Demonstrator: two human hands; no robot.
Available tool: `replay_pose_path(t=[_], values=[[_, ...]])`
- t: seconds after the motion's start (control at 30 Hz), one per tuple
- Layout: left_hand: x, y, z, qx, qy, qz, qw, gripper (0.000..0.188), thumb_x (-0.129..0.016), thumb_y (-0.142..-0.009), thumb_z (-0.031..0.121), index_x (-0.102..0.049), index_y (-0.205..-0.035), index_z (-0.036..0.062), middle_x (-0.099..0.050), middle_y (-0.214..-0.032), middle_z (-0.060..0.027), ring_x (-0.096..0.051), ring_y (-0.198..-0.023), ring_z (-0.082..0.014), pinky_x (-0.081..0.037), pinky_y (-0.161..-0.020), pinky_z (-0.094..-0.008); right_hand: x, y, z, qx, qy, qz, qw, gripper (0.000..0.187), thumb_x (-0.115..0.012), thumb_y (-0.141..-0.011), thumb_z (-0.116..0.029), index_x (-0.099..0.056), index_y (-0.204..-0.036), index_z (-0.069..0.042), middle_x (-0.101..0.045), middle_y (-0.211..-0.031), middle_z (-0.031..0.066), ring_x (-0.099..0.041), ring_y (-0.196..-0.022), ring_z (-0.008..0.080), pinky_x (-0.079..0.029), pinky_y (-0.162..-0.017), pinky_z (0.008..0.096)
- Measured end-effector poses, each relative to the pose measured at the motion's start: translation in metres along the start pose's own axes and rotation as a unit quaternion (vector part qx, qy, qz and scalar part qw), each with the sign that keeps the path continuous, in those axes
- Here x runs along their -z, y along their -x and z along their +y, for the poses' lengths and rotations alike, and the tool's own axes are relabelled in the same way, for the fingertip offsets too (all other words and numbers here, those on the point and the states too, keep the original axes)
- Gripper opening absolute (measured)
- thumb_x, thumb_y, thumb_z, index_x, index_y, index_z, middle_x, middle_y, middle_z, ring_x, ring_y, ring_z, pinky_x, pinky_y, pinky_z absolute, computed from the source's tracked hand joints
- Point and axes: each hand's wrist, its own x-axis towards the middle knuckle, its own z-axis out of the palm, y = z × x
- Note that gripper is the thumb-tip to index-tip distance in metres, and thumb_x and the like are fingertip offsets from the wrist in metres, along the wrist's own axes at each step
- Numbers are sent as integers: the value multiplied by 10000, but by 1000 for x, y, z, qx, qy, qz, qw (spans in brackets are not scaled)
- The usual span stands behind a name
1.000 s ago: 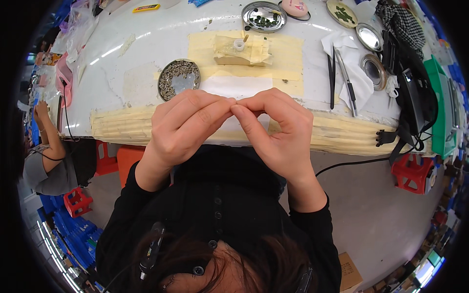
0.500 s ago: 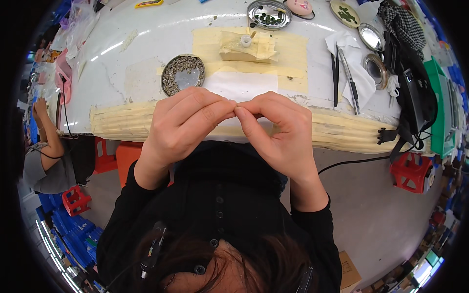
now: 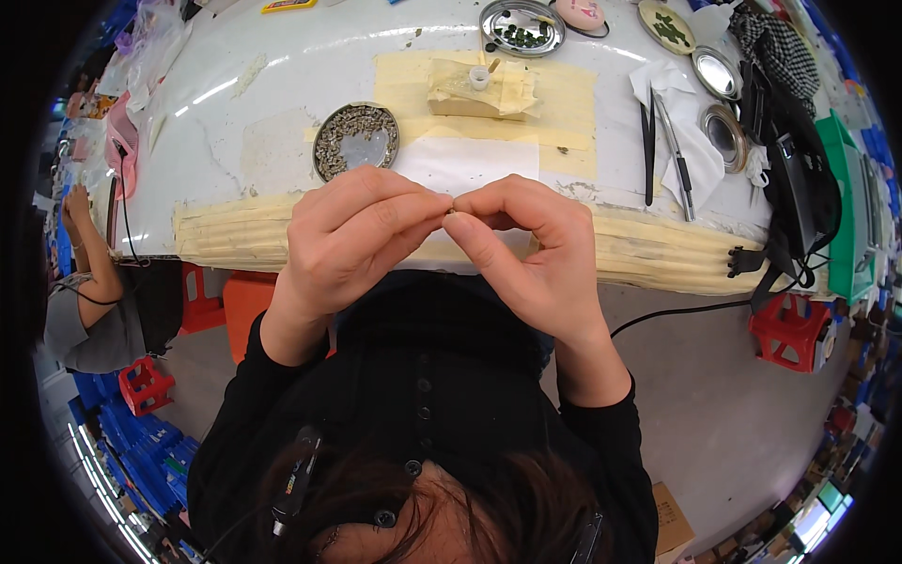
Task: Assembling small white plastic components by hand at a workbench.
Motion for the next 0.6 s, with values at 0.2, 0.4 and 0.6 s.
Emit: replay_pose_path(t=[0.2,0.4,0.6], values=[[0,2,-1,10,11,1,1000,242,-775,-693,-15,-712,-927,-8,-661,-813,-88,-647,-694,-220,-503,-559,-298,-1,1,2,-30,-19,1,999,82,-659,-884,-41,-683,-872,36,-669,-764,77,-635,-687,117,-493,-646,234],[-3,1,-1,10,-11,-1,1000,229,-777,-702,-14,-705,-921,-12,-656,-805,-90,-639,-679,-230,-492,-546,-312,-5,-1,3,24,52,51,997,53,-702,-842,-23,-682,-854,25,-680,-769,73,-657,-686,130,-506,-636,247],[-8,1,-1,31,-17,-22,999,254,-771,-706,-24,-704,-951,-9,-658,-821,-94,-640,-702,-233,-487,-557,-321,-2,-1,9,51,148,75,985,58,-730,-805,-12,-674,-820,-8,-652,-725,63,-620,-618,151,-479,-581,258]])
